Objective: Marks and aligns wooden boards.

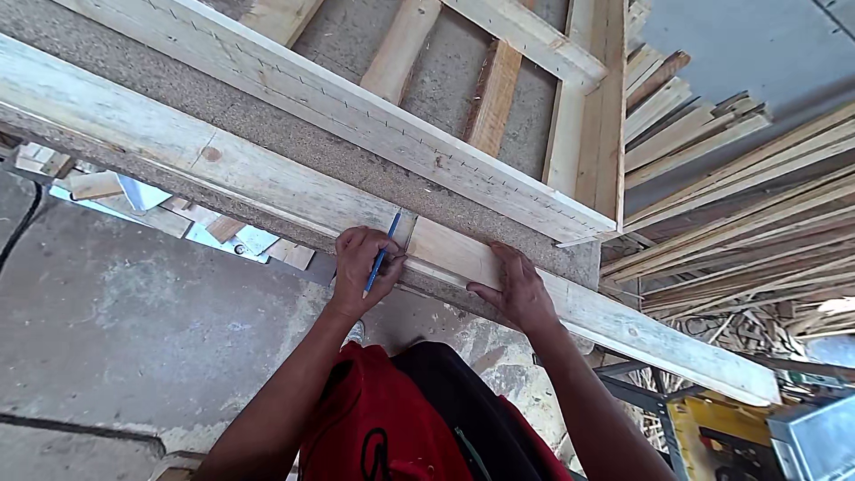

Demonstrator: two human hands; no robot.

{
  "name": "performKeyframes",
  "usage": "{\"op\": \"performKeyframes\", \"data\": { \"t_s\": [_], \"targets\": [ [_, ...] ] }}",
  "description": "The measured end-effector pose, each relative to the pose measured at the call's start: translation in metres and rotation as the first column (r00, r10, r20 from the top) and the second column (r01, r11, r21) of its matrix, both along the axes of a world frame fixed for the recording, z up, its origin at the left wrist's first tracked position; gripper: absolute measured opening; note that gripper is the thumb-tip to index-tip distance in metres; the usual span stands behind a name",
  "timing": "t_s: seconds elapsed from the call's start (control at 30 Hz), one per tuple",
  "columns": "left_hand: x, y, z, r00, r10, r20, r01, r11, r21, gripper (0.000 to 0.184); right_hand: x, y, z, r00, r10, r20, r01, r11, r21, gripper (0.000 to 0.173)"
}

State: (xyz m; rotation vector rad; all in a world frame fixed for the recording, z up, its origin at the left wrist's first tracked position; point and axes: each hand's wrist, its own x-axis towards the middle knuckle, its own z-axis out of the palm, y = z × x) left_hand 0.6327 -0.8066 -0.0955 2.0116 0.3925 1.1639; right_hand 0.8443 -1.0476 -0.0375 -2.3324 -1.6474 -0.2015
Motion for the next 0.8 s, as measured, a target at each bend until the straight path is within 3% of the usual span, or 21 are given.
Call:
{"op": "performKeyframes", "data": {
  "t_s": [0.17, 0.43, 0.63, 0.8],
  "targets": [
    [0.001, -0.003, -0.002, 0.999, -0.003, 0.053, 0.004, 1.0, -0.024, 0.02, 0.0, 0.0, 0.0, 1.0, -0.003, 0.002, 0.003, 1.0, 0.002, 0.088],
    [-0.001, -0.002, -0.001, 1.0, -0.002, 0.01, 0.003, 0.999, -0.038, 0.022, 0.0, 0.003, -0.001, 1.0, -0.02, -0.022, 0.021, 1.0, 0.013, 0.086],
    [0.001, -0.007, -0.004, 0.973, -0.229, 0.037, 0.231, 0.963, -0.137, 0.038, -0.004, -0.001, 0.005, 0.999, -0.049, 0.002, 0.049, 0.999, 0.011, 0.081],
    [0.002, -0.011, 0.011, 0.965, -0.257, 0.048, 0.261, 0.945, -0.198, 0.041, 0.002, 0.002, -0.001, 0.999, -0.007, -0.044, 0.009, 0.999, 0.038, 0.073]
  ]
}}
